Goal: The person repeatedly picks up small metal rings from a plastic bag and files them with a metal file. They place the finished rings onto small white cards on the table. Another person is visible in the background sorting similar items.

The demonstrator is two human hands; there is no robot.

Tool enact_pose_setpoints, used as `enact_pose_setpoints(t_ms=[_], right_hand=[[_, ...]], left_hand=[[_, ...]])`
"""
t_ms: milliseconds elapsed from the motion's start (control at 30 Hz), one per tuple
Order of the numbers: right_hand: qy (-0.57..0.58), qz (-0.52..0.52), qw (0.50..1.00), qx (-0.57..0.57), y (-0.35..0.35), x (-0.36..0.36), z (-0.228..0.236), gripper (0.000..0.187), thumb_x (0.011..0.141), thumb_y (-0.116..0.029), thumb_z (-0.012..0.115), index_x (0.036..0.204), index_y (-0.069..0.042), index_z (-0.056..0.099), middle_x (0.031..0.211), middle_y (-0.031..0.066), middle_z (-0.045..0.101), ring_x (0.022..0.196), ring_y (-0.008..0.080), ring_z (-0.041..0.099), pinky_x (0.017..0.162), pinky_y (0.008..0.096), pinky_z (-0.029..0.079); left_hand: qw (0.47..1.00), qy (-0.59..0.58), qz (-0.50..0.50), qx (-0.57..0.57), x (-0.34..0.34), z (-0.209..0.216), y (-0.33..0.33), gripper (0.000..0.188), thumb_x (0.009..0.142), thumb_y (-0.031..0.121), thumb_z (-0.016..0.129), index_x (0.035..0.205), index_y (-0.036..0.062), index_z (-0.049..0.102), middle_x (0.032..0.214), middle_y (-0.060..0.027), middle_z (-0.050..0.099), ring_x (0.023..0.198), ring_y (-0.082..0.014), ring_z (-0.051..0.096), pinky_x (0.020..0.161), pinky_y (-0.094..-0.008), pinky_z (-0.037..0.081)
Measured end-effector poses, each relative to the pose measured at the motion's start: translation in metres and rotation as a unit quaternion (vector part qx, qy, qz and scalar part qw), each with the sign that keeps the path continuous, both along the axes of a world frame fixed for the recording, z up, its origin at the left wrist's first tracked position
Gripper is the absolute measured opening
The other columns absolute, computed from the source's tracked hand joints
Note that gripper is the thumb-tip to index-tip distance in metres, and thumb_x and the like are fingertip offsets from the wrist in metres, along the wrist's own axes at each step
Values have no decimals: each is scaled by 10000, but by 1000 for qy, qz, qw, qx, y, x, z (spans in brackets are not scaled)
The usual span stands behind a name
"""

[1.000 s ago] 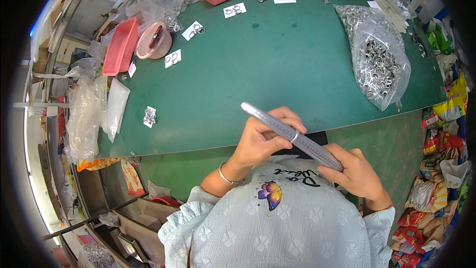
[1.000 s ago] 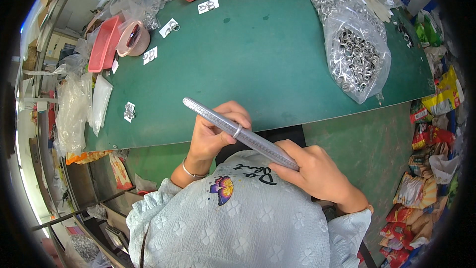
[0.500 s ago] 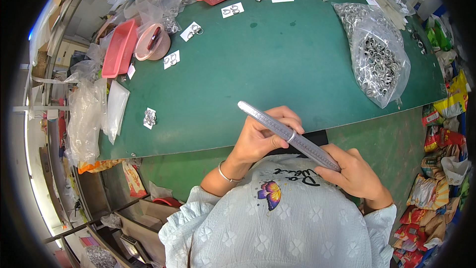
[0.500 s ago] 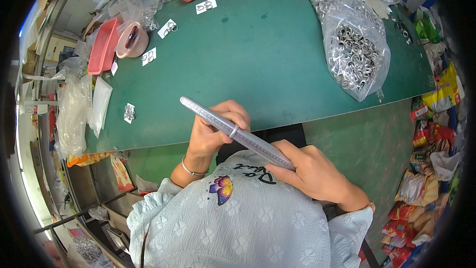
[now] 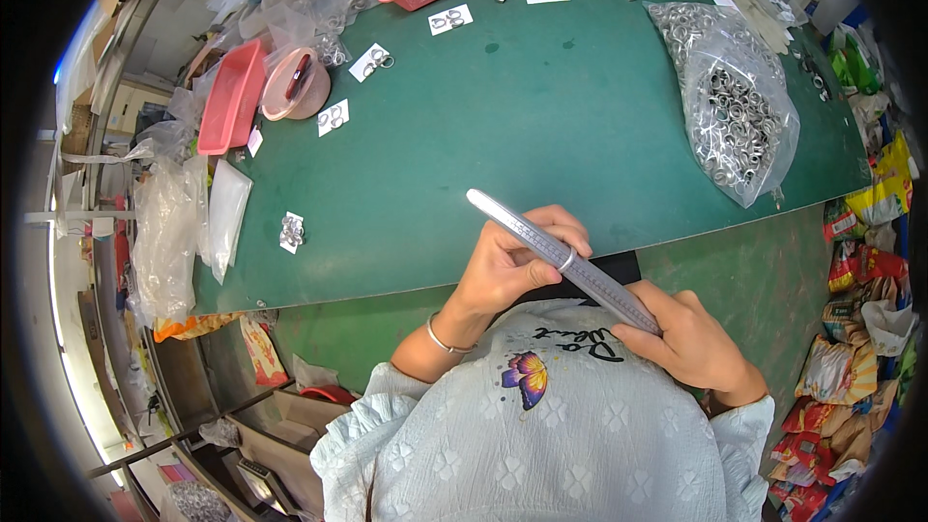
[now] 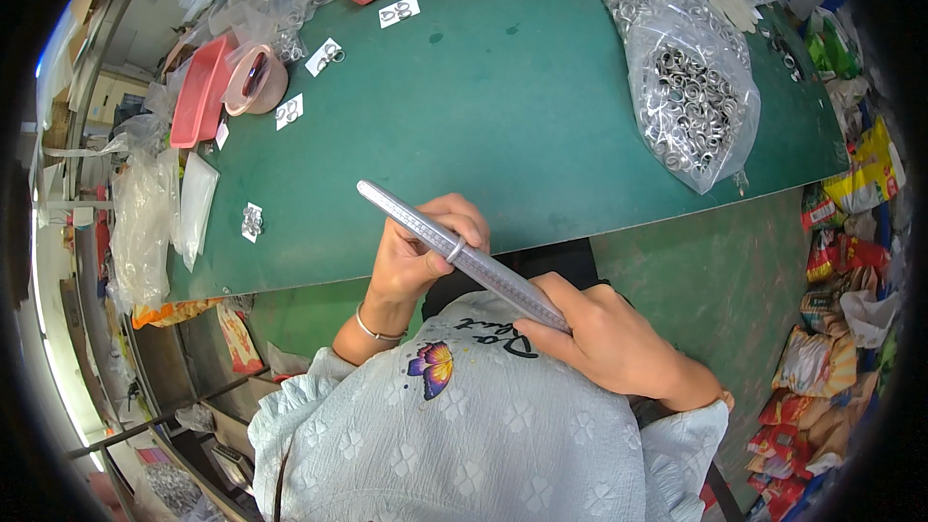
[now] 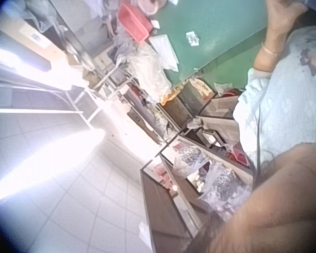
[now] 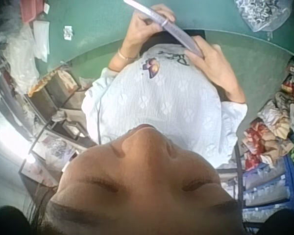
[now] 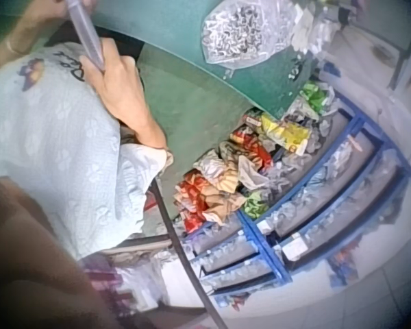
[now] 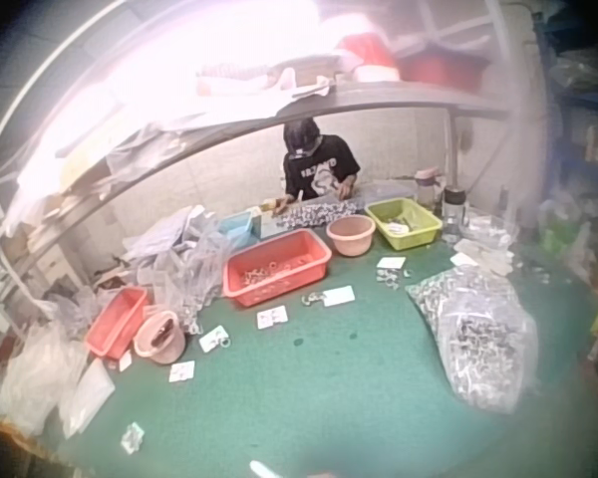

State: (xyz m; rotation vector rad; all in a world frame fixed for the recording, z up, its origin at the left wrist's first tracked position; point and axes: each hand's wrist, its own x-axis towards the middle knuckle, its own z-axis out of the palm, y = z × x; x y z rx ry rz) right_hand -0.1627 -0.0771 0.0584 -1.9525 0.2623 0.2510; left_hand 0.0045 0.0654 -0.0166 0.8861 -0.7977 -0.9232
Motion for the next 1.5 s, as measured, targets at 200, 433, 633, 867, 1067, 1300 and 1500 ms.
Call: enact_pose_setpoints(t_ms=[200, 433, 633, 867, 1067, 1300, 1500], right_hand=[[-4, -5, 1000, 29, -1, 1, -4, 247, 800, -167, 626, 974, -27, 518, 540, 136, 491, 461, 303, 507, 449, 374, 373], [-55, -34, 998, 1, 2, 0, -19, 268, 775, -159, 650, 980, -29, 538, 546, 121, 492, 450, 271, 508, 443, 339, 382], [-60, -30, 998, -4, 2, 1, -20, 273, 771, -157, 655, 982, -27, 541, 552, 124, 491, 445, 264, 503, 444, 338, 385], [-70, -38, 997, 4, 3, 2, -23, 278, 767, -151, 657, 988, -21, 550, 560, 123, 483, 453, 262, 499, 450, 334, 387], [-83, -45, 995, 16, 5, 3, -26, 287, 761, -146, 663, 998, -18, 561, 585, 122, 504, 476, 255, 522, 467, 324, 403], [-65, -46, 997, 21, 6, 3, -24, 279, 768, -144, 658, 992, -14, 556, 580, 116, 511, 483, 239, 535, 477, 319, 410], [-44, -38, 998, 37, 9, 4, -17, 228, 795, -139, 637, 952, -11, 532, 545, 108, 503, 460, 220, 526, 456, 323, 386]], left_hand=[[1000, -13, -11, -16, 1, 8, 2, 321, 746, 231, 699, 909, -39, 635, 904, -101, 556, 833, -172, 523, 740, -293, 429], [999, -45, -13, -29, 2, 19, 2, 264, 743, 127, 687, 938, -40, 630, 927, -103, 550, 841, -176, 523, 751, -296, 435], [998, -58, -12, -25, 3, 21, 4, 267, 740, 125, 688, 944, -37, 628, 931, -103, 551, 843, -180, 523, 757, -302, 436], [997, -77, -4, -22, 3, 22, 4, 288, 735, 150, 699, 944, -35, 626, 926, -102, 551, 840, -176, 524, 750, -298, 433], [996, -89, 0, -18, 3, 25, 5, 293, 744, 168, 698, 942, -35, 625, 919, -99, 555, 838, -174, 526, 743, -293, 433], [996, -90, 4, -15, 3, 23, 6, 297, 752, 186, 694, 933, -38, 623, 921, -103, 557, 842, -179, 525, 752, -304, 433], [999, -44, -1, -13, 5, 15, 6, 301, 766, 202, 681, 919, -48, 613, 925, -107, 552, 856, -183, 516, 772, -306, 423]])
